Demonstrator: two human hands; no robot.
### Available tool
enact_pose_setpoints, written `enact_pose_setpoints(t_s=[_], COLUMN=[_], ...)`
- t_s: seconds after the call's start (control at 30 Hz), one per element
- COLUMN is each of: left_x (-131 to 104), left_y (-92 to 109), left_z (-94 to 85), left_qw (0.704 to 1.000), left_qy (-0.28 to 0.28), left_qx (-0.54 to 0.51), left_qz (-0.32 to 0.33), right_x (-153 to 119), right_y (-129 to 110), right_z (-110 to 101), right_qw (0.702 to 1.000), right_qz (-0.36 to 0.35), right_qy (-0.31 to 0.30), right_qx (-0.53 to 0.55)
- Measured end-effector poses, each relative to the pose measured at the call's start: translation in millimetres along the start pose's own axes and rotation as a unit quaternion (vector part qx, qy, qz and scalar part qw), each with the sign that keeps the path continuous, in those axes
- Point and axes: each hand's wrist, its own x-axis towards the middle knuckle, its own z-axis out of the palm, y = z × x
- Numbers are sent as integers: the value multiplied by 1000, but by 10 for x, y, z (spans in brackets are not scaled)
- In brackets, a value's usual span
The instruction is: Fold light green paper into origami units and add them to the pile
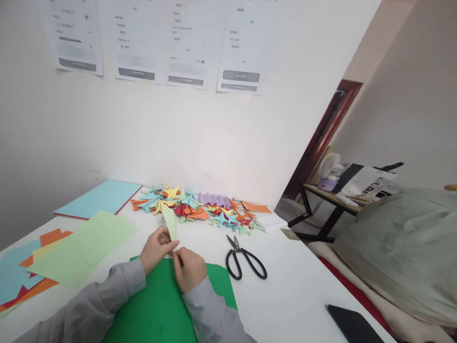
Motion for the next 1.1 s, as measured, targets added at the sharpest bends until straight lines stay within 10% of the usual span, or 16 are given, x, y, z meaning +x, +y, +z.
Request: enact_pose_setpoints(t_s=[0.63, 0.83, 1.1], left_x=[1, 122, 155], left_y=[45, -26, -95], left_z=[-151, -241, -394], left_qw=[993, 990, 887], left_qy=[-74, -65, -101], left_qx=[-77, 122, 419], left_qz=[-55, 31, 166], right_x=[94, 141, 110], right_y=[144, 232, 388], right_z=[11, 23, 86], right_qw=[979, 962, 989], right_qz=[68, 127, 102], right_qy=[82, 28, -33], right_qx=[174, 238, 98])
